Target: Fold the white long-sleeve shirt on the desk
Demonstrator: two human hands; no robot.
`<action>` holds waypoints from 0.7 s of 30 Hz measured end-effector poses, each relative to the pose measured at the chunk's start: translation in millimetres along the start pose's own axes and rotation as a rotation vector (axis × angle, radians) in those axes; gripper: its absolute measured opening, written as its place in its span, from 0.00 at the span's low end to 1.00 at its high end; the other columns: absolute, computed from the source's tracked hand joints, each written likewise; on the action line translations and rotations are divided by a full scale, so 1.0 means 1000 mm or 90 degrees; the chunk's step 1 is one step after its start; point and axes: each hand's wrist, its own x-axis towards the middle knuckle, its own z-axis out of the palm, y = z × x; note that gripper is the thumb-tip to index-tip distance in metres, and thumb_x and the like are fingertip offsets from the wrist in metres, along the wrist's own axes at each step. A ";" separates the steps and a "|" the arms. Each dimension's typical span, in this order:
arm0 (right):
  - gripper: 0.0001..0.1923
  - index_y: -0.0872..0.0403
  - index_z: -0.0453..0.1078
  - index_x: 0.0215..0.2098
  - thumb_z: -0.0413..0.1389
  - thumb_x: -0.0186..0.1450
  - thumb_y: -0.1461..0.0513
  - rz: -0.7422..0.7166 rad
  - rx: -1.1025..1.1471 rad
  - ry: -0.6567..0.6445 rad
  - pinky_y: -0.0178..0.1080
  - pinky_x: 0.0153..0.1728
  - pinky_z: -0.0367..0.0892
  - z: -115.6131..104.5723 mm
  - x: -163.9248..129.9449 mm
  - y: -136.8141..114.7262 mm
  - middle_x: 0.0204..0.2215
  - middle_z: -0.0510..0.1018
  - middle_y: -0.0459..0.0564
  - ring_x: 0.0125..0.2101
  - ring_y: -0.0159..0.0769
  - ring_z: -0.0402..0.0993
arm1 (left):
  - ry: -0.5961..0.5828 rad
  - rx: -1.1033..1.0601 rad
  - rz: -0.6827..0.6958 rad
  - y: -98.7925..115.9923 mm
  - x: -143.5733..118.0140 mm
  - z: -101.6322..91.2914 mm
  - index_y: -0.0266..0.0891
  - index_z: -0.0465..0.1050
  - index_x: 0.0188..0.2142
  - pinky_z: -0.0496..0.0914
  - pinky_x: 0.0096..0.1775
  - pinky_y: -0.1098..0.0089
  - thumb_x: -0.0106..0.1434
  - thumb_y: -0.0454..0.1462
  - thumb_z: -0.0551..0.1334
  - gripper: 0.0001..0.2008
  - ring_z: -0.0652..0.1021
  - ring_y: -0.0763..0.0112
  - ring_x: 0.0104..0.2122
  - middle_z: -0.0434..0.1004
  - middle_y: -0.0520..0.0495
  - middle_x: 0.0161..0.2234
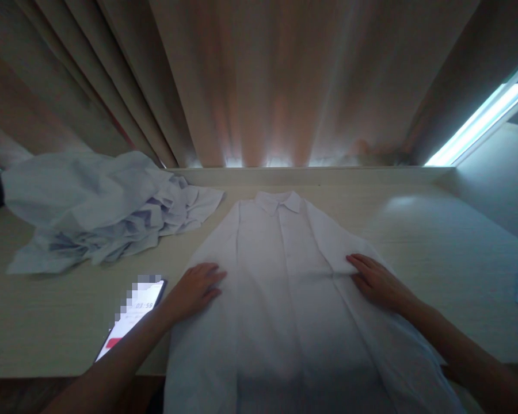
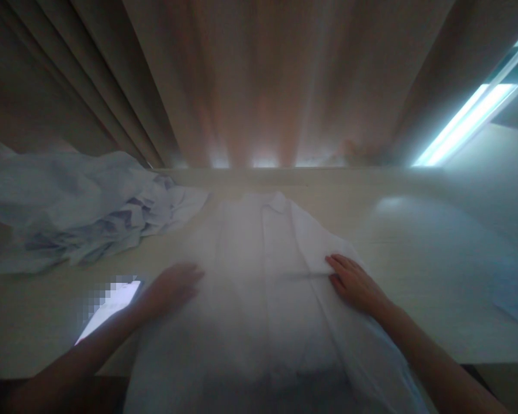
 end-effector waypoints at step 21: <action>0.14 0.57 0.70 0.42 0.45 0.66 0.61 -0.041 0.016 0.137 0.44 0.43 0.66 -0.038 0.019 0.008 0.36 0.75 0.55 0.39 0.42 0.70 | -0.121 0.029 -0.109 0.011 0.025 -0.053 0.39 0.66 0.47 0.69 0.38 0.63 0.65 0.38 0.42 0.19 0.78 0.61 0.36 0.77 0.41 0.41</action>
